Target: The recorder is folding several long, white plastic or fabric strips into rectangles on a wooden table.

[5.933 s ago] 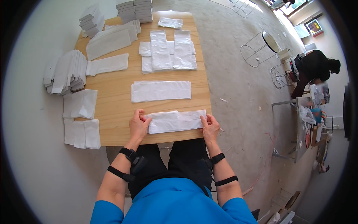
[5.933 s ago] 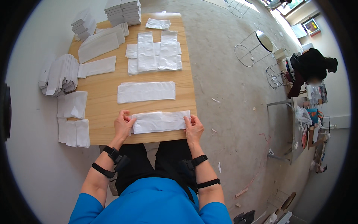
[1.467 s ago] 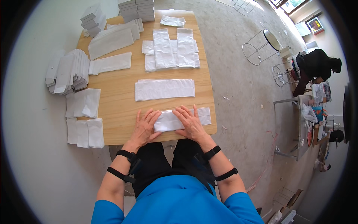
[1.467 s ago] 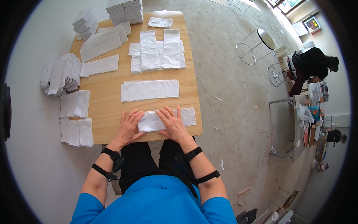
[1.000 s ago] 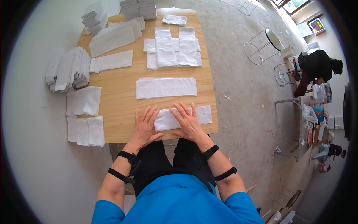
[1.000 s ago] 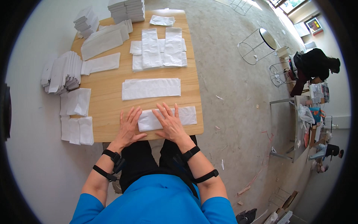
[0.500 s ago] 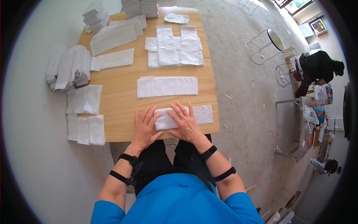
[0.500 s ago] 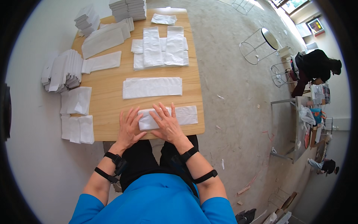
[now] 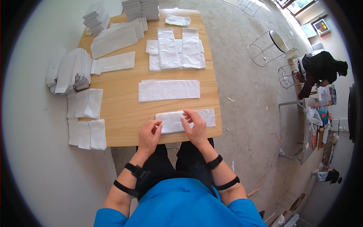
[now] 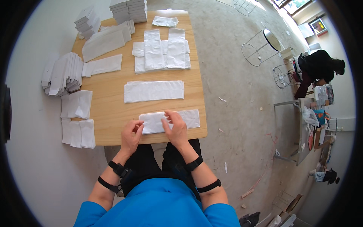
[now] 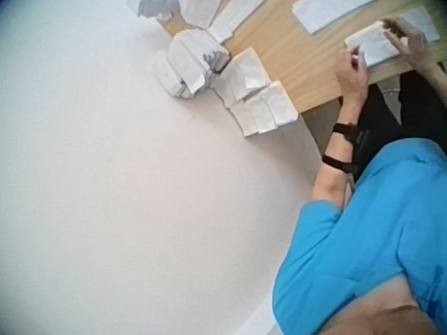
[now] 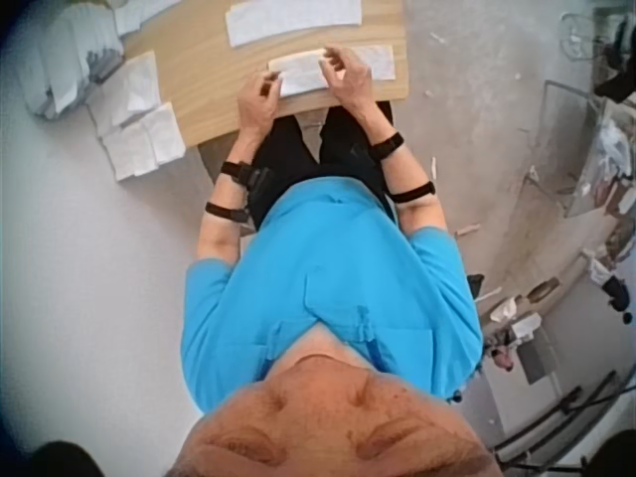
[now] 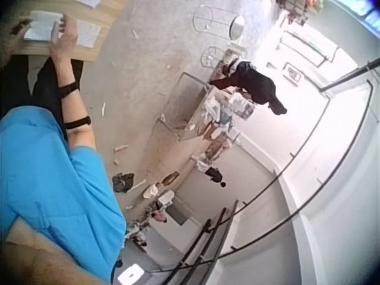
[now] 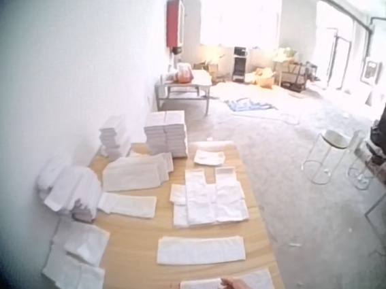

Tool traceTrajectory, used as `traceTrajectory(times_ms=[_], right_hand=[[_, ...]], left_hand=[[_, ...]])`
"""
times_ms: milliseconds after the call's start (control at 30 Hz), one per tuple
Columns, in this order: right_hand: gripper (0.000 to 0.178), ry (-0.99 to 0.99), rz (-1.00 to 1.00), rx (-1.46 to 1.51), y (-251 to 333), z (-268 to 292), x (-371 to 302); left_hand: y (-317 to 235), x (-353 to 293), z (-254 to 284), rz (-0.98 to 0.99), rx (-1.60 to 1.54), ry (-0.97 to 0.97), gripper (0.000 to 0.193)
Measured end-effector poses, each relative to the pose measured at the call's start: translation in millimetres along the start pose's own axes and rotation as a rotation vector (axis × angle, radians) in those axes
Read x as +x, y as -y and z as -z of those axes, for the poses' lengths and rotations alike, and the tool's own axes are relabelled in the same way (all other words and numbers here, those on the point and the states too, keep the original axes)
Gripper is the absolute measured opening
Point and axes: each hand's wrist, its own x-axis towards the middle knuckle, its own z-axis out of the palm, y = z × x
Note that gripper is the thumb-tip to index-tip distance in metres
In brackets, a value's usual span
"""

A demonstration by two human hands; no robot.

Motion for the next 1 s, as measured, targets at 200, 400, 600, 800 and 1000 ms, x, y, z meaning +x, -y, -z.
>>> traceTrajectory(times_ms=[200,400,600,800,1000], right_hand=[[0.030,-0.078,-0.678,0.738,-28,-10,2],[0.024,-0.206,-0.772,0.872,-35,1,4],[0.014,-0.246,-0.137,0.113,8,-15,52],[0.016,-0.263,0.066,-0.214,11,-85,110],[0.014,-0.165,-0.094,-0.138,-5,-97,129]], left_hand=[[33,28,-21,0.479,-0.774,0.143,0.028],[34,36,-11,0.624,-0.878,0.241,0.028],[30,24,17,0.576,-1.138,0.200,0.028],[53,9,26,0.570,-0.972,-0.068,0.027],[55,30,46,0.371,-0.695,-0.188,0.022]])
